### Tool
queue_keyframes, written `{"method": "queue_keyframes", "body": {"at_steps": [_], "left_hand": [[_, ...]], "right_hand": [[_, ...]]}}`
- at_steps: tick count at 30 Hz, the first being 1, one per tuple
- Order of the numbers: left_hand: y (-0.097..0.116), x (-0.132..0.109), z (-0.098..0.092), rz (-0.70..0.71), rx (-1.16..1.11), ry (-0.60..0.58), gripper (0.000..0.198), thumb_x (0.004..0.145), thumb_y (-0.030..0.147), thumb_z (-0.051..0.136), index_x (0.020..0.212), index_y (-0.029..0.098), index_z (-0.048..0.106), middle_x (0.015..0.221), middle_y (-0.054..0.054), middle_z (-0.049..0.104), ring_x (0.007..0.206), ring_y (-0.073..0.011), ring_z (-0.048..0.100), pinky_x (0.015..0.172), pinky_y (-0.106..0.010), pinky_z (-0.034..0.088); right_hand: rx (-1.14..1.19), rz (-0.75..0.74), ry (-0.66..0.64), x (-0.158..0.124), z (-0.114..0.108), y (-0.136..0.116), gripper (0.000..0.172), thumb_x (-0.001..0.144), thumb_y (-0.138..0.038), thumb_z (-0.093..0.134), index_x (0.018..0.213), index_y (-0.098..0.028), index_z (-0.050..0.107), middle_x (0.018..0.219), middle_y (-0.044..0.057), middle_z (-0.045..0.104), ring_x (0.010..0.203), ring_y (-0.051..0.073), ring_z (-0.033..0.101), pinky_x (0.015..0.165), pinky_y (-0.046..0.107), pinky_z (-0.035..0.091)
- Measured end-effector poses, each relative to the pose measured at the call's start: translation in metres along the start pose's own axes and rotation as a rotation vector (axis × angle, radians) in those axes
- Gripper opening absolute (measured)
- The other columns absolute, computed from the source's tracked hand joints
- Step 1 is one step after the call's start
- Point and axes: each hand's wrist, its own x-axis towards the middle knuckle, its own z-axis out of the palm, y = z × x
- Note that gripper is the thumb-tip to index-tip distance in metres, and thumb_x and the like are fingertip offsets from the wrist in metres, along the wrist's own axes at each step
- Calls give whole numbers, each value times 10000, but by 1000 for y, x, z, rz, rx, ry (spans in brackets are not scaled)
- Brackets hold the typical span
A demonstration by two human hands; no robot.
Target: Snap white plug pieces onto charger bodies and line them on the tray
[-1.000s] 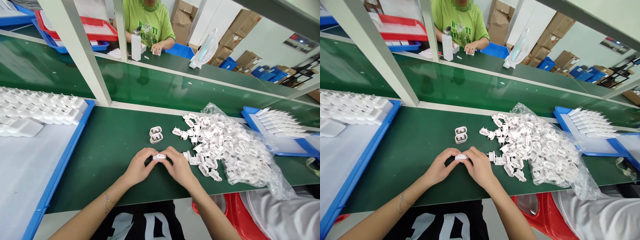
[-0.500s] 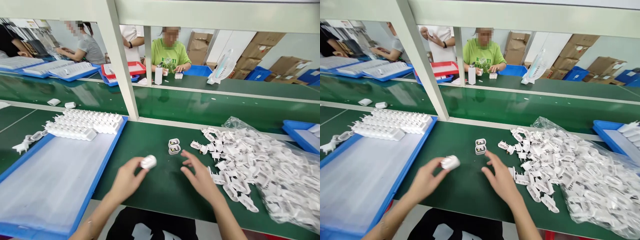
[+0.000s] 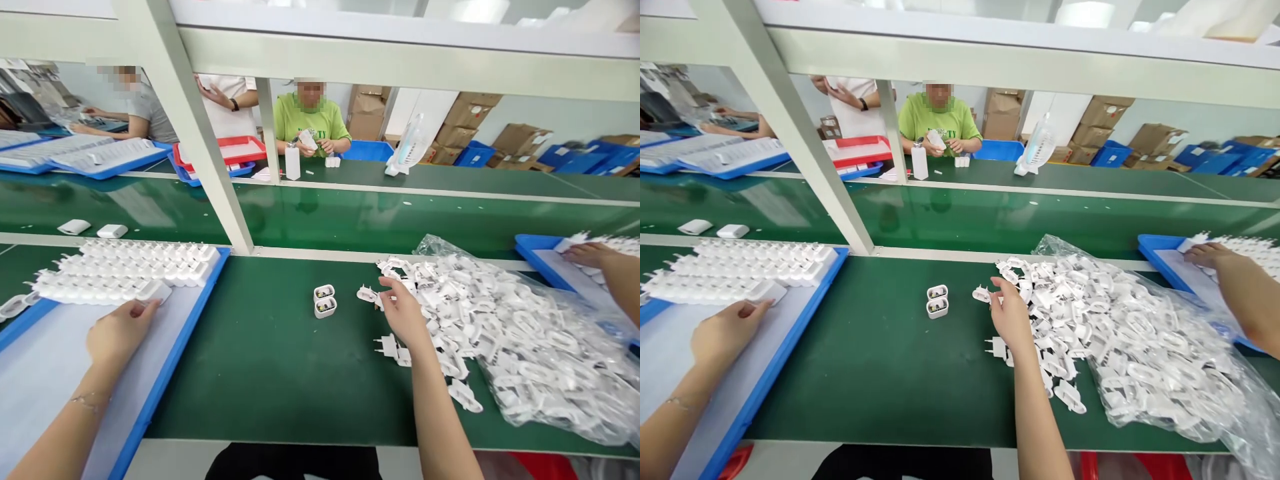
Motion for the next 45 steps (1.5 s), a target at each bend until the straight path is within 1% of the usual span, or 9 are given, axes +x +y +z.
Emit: {"method": "queue_keyframes", "body": {"at_steps": [5,9,12,16,21,26,32,38,45], "left_hand": [[60,-39,-14,369,-149,128,499,836,527,392,491,167,375,442,24,355,474,-98,420,507,-191,352],[144,-81,-10,870,-373,-101,296,826,487,490,850,206,580,748,-10,602,676,-153,566,642,-270,444],[201,-104,10,963,-521,-258,645,730,524,619,1258,217,411,1199,-94,557,952,-228,594,796,-347,475],[242,-123,42,889,-688,-307,918,617,464,740,1345,205,245,1269,-131,486,1043,-261,559,891,-411,443],[244,-140,55,723,-803,-193,596,674,391,703,1131,175,387,1065,-81,518,884,-204,562,756,-342,468],[239,-141,47,885,-792,-265,162,815,305,558,921,208,484,867,-7,551,806,-169,545,763,-324,428],[235,-137,40,1008,-750,-356,171,783,325,576,837,206,466,782,16,540,705,-148,513,717,-298,398],[233,-136,36,1071,-706,-483,197,777,354,573,870,217,466,718,28,513,650,-143,495,613,-256,356],[233,-135,34,1043,-735,-544,207,771,354,583,868,215,465,733,26,540,642,-143,507,576,-245,331]], "right_hand": [[-400,31,-63,19,14,-9,352,908,-366,376,1100,-157,586,1097,152,623,1108,320,488,822,446,420],[-667,51,-218,39,29,-20,387,883,-444,442,999,-119,618,1019,197,638,1077,362,492,846,491,365],[-747,20,-310,40,32,-23,327,828,-389,537,994,-119,615,983,181,643,1023,346,518,853,471,353],[-549,-81,-338,31,25,-15,340,748,-258,589,1062,-127,585,970,127,628,981,292,518,812,382,396],[-276,-147,-283,18,22,0,382,712,-132,536,1092,-158,551,968,65,583,937,218,506,824,331,424],[-428,-308,-289,1,31,-3,401,699,0,443,1059,-116,574,1014,118,589,981,236,502,874,369,417],[-399,-392,-187,-12,33,-6,348,777,20,378,941,-151,632,877,107,645,981,257,541,910,447,407],[453,-126,28,-21,36,-22,143,848,-250,537,952,-222,632,1040,73,643,993,219,607,840,366,508],[557,-45,-96,-34,60,-40,111,802,-280,605,880,-206,631,893,41,695,874,200,661,811,336,528]]}}
